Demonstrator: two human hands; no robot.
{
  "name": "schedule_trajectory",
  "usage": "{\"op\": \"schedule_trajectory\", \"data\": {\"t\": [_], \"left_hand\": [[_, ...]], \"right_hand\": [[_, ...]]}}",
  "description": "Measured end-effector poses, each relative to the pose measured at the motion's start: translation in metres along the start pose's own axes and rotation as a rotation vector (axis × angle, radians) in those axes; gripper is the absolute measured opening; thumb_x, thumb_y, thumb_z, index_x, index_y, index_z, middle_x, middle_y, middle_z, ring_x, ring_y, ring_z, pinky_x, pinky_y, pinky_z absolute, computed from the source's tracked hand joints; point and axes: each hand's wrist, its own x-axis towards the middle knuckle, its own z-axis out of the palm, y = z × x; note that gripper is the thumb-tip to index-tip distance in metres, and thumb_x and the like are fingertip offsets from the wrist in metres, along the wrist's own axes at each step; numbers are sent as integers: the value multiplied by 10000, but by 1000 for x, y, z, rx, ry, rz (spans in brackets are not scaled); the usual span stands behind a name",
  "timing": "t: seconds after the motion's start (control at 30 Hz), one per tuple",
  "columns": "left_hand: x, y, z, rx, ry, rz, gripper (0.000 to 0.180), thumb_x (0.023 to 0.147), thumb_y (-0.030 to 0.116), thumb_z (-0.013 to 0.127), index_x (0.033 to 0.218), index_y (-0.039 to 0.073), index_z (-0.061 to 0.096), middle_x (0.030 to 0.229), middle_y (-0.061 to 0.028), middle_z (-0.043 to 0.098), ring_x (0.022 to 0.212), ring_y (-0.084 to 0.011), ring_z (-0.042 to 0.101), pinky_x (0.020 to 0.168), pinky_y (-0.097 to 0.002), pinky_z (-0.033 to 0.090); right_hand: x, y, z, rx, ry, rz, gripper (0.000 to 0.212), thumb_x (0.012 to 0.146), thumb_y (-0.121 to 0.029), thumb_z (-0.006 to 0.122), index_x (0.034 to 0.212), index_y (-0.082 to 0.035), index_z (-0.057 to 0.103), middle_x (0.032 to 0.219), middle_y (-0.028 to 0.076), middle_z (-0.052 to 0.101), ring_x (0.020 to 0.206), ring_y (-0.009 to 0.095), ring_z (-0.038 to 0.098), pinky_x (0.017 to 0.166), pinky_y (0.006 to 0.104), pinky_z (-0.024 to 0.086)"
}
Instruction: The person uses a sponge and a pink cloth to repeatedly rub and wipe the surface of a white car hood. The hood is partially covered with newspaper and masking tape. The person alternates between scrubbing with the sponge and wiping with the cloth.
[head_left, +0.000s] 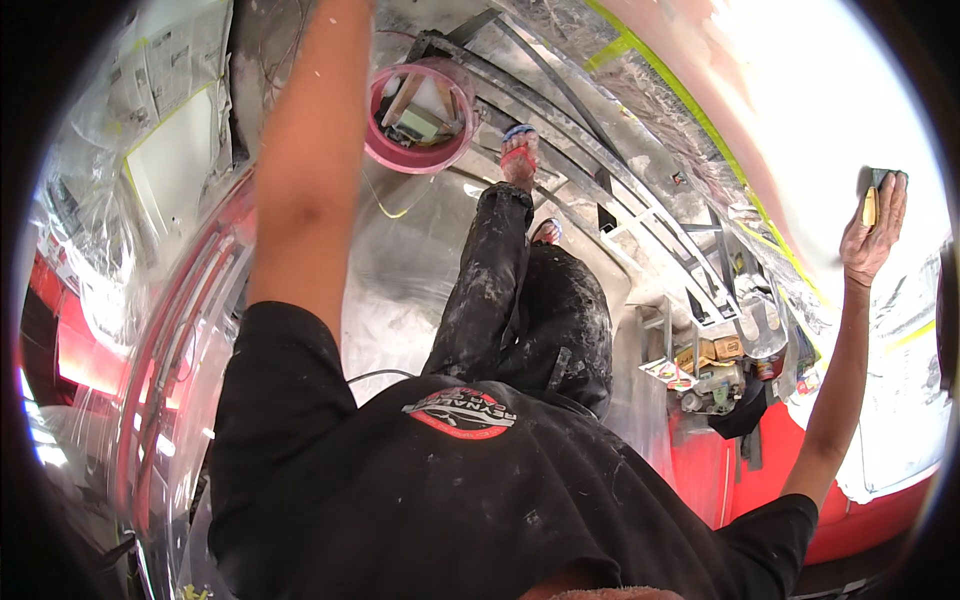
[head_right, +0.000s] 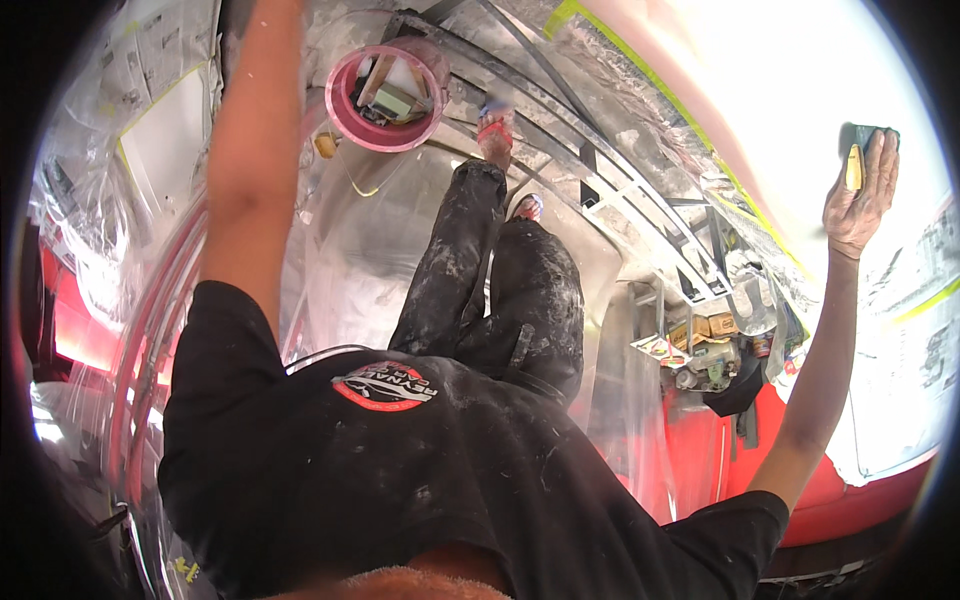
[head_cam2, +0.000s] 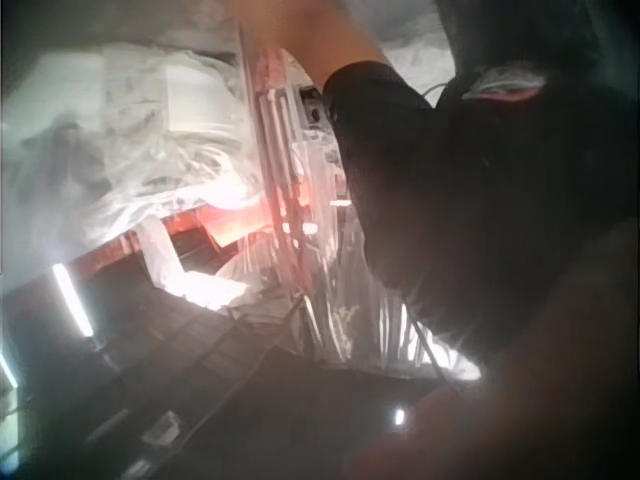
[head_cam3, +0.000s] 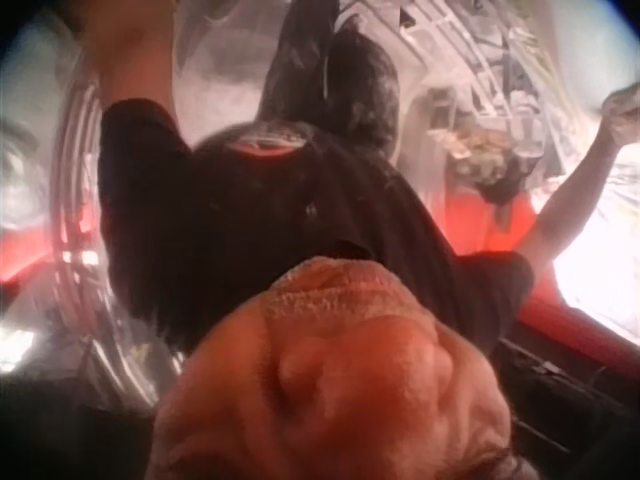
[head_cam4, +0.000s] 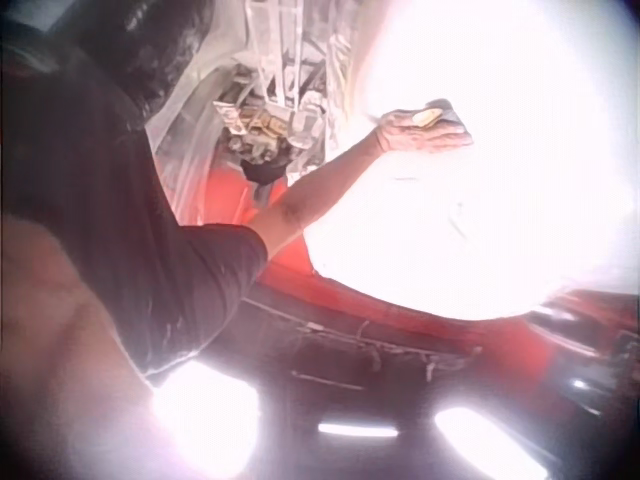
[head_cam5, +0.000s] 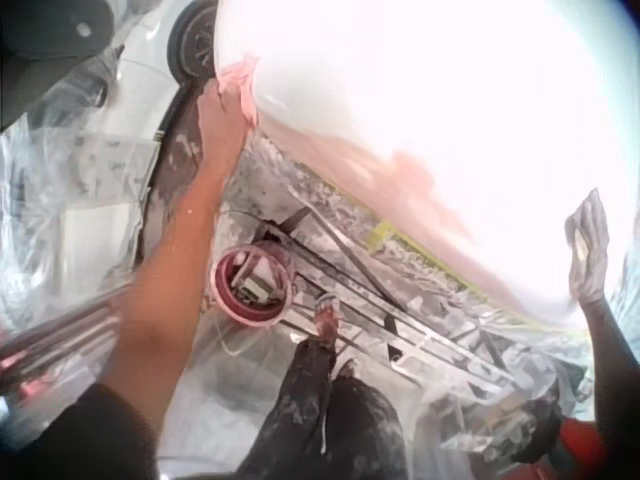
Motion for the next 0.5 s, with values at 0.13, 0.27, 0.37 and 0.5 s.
{"op": "schedule_trajectory", "data": {"t": [0.13, 0.27, 0.37, 0.5], "left_hand": [[-73, 20, -28, -168, -90, -298, 486, 1019, 405, 564, 1194, -42, 643, 1084, -245, 690, 1020, -377, 657, 908, -453, 490], [-155, -4, -98, -113, -246, -598, 553, 1001, 462, 594, 1226, -42, 632, 1095, -217, 706, 1020, -349, 673, 917, -420, 511], [-222, -14, -137, -286, -211, -871, 398, 1015, 314, 553, 1285, 30, 619, 1132, -104, 700, 1099, -249, 668, 965, -378, 523], [-305, -50, -159, -610, -124, -1280, 369, 1017, 272, 542, 1225, -22, 626, 1112, -74, 696, 1020, -196, 677, 896, -365, 541]], "right_hand": [[-1, -1, -4, 1, -14, 2, 532, 1054, -235, 391, 1452, 103, 493, 1494, 293, 507, 1427, 455, 453, 1211, 533, 336], [1, 1, -3, 24, -18, -3, 508, 1067, -227, 424, 1476, 67, 485, 1510, 292, 486, 1430, 458, 444, 1198, 525, 354], [-8, 6, -3, -17, -62, 22, 499, 1074, -213, 458, 1508, 34, 458, 1537, 280, 455, 1446, 446, 423, 1206, 518, 352], [-9, 8, -1, 32, -52, 27, 478, 1090, -187, 451, 1499, 59, 465, 1546, 265, 462, 1455, 430, 421, 1214, 506, 332]]}}
